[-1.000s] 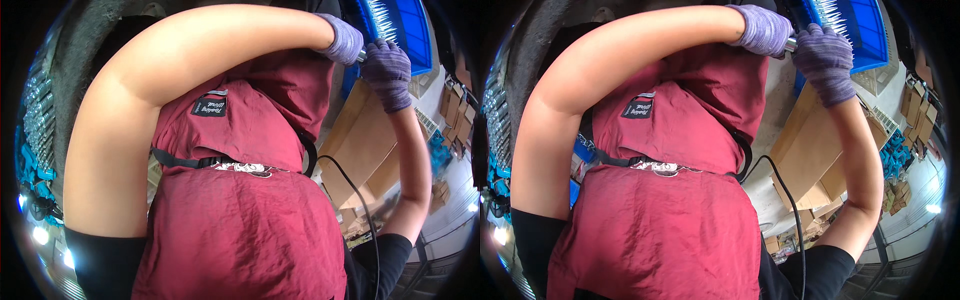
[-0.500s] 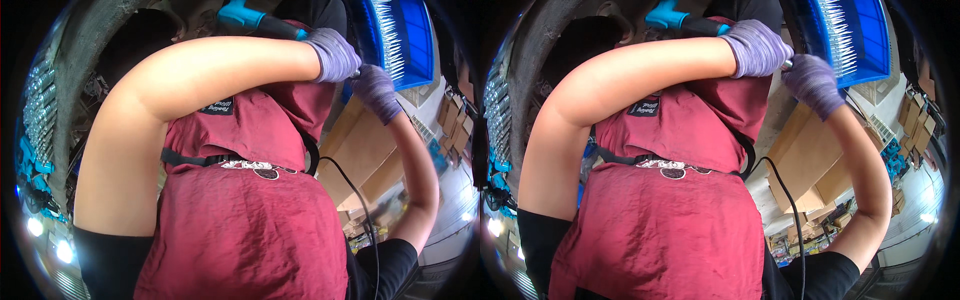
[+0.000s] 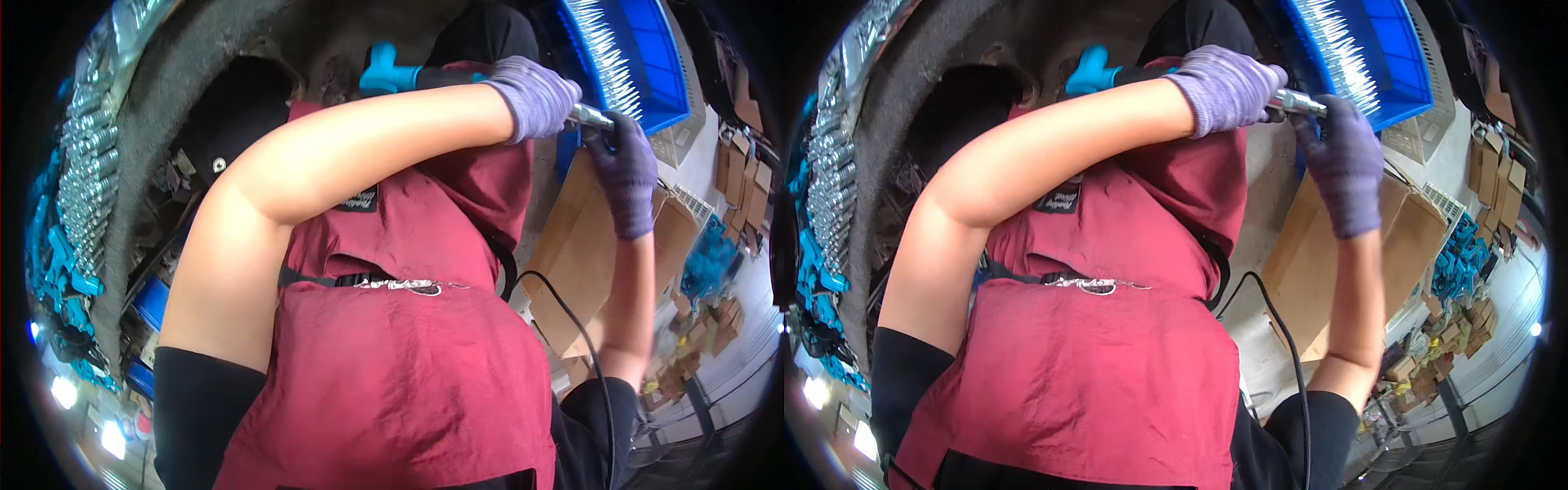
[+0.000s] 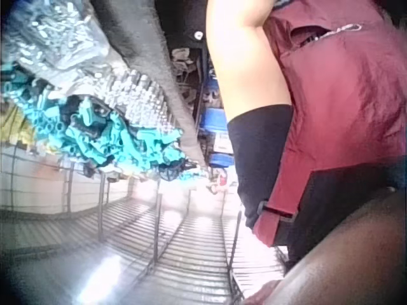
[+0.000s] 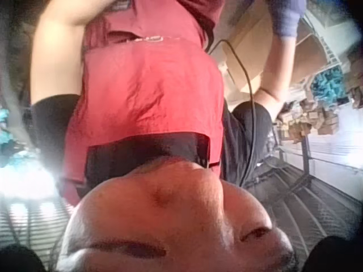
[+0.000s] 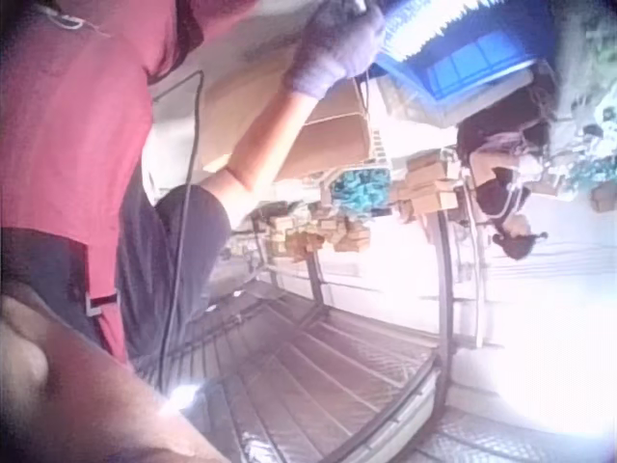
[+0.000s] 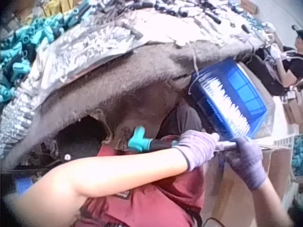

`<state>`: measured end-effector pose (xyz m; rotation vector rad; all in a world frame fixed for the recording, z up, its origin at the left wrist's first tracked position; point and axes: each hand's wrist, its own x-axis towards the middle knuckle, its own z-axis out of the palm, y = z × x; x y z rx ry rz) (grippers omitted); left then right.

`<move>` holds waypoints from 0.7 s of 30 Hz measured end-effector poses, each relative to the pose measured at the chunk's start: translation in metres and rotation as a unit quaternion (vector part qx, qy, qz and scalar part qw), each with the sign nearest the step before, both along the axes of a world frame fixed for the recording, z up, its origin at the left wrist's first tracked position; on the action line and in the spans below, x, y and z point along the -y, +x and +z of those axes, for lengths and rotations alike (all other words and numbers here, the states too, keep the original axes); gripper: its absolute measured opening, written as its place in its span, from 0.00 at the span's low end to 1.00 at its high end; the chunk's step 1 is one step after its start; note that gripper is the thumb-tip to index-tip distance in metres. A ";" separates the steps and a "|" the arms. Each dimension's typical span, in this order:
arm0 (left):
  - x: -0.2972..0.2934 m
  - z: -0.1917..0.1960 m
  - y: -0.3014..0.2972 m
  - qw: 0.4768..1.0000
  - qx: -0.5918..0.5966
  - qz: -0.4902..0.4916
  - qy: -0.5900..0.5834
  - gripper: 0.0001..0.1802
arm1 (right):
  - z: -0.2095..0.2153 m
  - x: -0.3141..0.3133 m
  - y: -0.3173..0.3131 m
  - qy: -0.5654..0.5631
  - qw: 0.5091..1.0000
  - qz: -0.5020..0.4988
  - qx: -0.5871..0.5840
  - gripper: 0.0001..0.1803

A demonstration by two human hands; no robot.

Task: The person assembles tools by inserting metal pins and springs into metal cylinders, fitting plastic handles and sleeves over them, and screwing metal fittings onto the ends. The person then places the assembled tools into a basket.

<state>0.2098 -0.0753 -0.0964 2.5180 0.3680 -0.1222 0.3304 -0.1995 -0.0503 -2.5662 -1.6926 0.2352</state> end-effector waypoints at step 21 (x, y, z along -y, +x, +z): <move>0.045 0.086 0.058 0.870 0.299 0.072 -0.385 0.16 | -0.080 0.162 -0.021 0.492 0.702 -0.374 -0.354 0.19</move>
